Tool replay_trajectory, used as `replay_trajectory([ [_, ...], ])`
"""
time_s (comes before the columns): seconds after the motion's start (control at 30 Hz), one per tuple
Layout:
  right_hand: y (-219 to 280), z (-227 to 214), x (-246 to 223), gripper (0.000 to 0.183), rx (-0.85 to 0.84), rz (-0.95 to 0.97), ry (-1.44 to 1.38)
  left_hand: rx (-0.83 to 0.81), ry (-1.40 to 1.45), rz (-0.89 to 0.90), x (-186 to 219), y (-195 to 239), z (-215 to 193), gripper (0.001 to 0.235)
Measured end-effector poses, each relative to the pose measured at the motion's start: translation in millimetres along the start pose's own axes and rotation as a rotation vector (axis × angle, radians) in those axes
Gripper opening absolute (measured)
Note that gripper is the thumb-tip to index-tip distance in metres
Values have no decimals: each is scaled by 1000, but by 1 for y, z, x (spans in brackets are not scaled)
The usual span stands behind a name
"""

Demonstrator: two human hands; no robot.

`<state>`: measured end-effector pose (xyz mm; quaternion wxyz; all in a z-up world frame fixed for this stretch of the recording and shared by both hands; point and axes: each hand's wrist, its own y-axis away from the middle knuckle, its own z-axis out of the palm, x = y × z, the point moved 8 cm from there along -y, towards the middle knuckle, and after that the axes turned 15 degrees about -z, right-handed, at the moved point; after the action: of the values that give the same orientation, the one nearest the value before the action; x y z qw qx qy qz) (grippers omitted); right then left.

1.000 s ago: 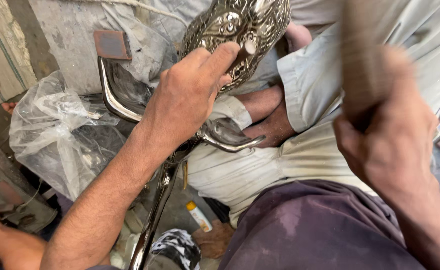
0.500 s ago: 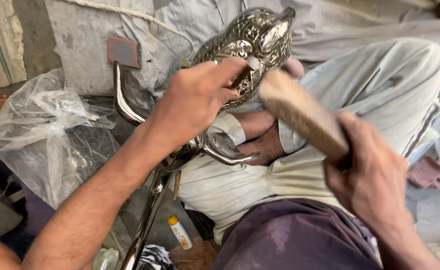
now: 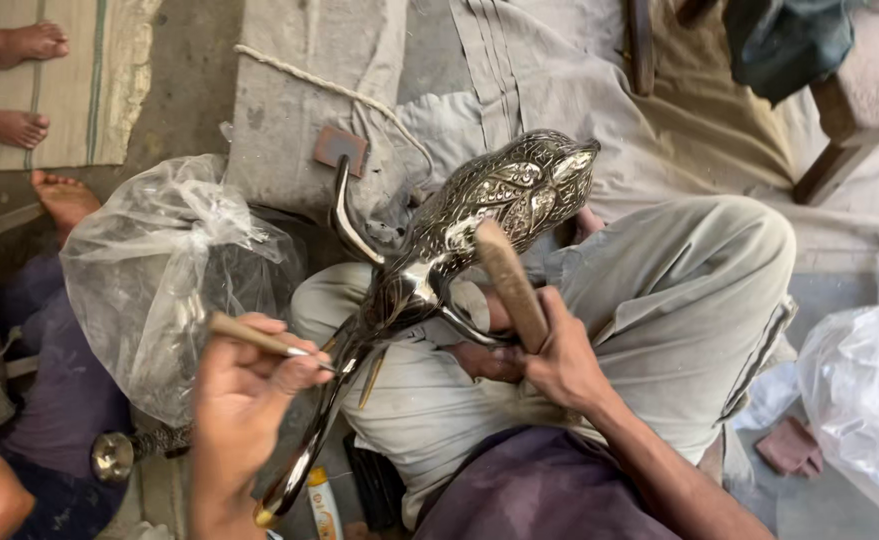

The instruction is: The person uses a chisel and hammer to engrave intricate patterns onto a polished metal object shaped like a bird. They hold the chisel against the surface and strike it repeatedly to create detailed designs.

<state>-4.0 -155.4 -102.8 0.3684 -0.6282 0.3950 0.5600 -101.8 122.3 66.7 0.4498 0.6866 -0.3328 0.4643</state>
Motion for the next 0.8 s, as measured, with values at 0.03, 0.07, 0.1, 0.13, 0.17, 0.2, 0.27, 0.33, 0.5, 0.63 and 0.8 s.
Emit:
replay_trajectory([
  [0.03,0,-6,-5,63,16,-10,-29,-6,83,-42,-16,2,6,32],
  [0.07,-1,-13,-8,64,19,22,-10,-13,167,-83,-31,3,13,31],
  [0.1,-10,-23,-12,65,22,40,10,-18,252,-110,-40,0,21,30],
  [0.13,-18,-32,-17,66,25,58,31,-3,333,-84,-42,-4,27,30],
  [0.17,-23,-38,-21,66,6,65,46,17,409,-62,-43,-7,32,30],
  [0.2,-29,-44,-24,66,-13,72,62,37,484,-39,-43,-9,35,30],
  [0.27,-43,-51,-27,70,-45,87,64,126,490,-45,-42,-13,38,30],
  [0.33,-44,-53,-21,77,-83,120,39,221,486,-81,-49,-13,38,31],
  [0.5,-36,-43,-18,83,-116,32,6,366,447,-137,-85,1,30,35],
  [0.63,-20,-37,-3,73,-308,93,364,453,309,-185,-130,11,7,36],
  [0.8,-36,-59,-9,77,-344,-48,803,617,228,-278,-159,10,-13,35],
])
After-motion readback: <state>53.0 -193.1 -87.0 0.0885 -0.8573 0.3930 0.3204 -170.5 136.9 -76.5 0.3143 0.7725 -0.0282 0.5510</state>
